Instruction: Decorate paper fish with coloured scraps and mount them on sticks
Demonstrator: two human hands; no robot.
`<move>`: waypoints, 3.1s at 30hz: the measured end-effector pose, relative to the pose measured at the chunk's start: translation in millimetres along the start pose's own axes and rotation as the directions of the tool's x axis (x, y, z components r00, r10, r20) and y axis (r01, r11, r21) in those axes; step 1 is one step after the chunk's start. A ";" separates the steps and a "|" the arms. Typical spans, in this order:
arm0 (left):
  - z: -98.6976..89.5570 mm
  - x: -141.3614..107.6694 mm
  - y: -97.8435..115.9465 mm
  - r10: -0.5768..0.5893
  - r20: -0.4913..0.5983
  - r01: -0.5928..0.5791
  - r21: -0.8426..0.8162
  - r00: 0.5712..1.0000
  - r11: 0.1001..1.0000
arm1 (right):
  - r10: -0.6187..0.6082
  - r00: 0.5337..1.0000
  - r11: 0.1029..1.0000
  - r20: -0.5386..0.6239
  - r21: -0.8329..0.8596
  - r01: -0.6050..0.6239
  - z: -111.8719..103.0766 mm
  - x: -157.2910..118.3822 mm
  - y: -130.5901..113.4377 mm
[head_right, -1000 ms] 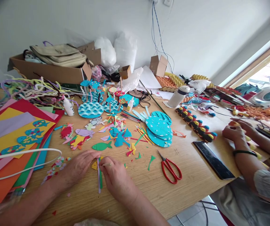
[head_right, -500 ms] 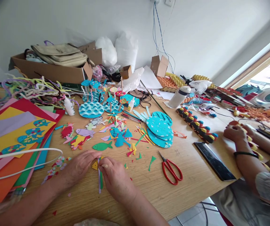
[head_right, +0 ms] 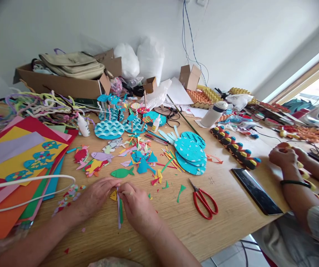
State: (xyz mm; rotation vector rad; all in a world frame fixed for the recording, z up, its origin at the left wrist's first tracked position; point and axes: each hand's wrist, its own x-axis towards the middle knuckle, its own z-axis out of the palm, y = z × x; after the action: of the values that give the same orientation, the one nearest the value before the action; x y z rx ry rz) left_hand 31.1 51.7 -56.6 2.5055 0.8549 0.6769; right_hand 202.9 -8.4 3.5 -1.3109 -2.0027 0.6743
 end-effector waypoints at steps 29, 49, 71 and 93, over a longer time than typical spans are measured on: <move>-4.7 5.2 1.2 -0.012 -0.031 0.011 -0.046 0.999 0.999 | -0.005 0.997 0.999 0.082 -0.053 0.009 -5.5 -9.5 -4.6; -1.9 4.0 -1.1 0.000 -0.072 -0.004 -0.050 0.997 0.999 | 0.021 0.998 0.999 0.053 -0.028 -0.019 -7.1 -6.9 -5.6; -8.2 3.9 2.2 -0.021 -0.041 0.018 -0.084 0.999 0.996 | -0.010 1.000 1.000 0.014 -0.007 0.010 -17.7 -25.3 -10.0; -12.7 -4.2 -7.3 0.124 -0.259 -0.100 0.105 0.958 0.989 | 0.435 0.899 0.740 -0.047 -0.550 -0.387 -100.9 -60.3 72.2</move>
State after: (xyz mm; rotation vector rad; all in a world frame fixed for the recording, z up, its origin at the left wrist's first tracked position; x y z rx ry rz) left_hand 17.8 57.1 -51.5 2.5978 0.8543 1.0527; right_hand 339.1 -30.4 4.6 -2.1507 -2.0702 0.3429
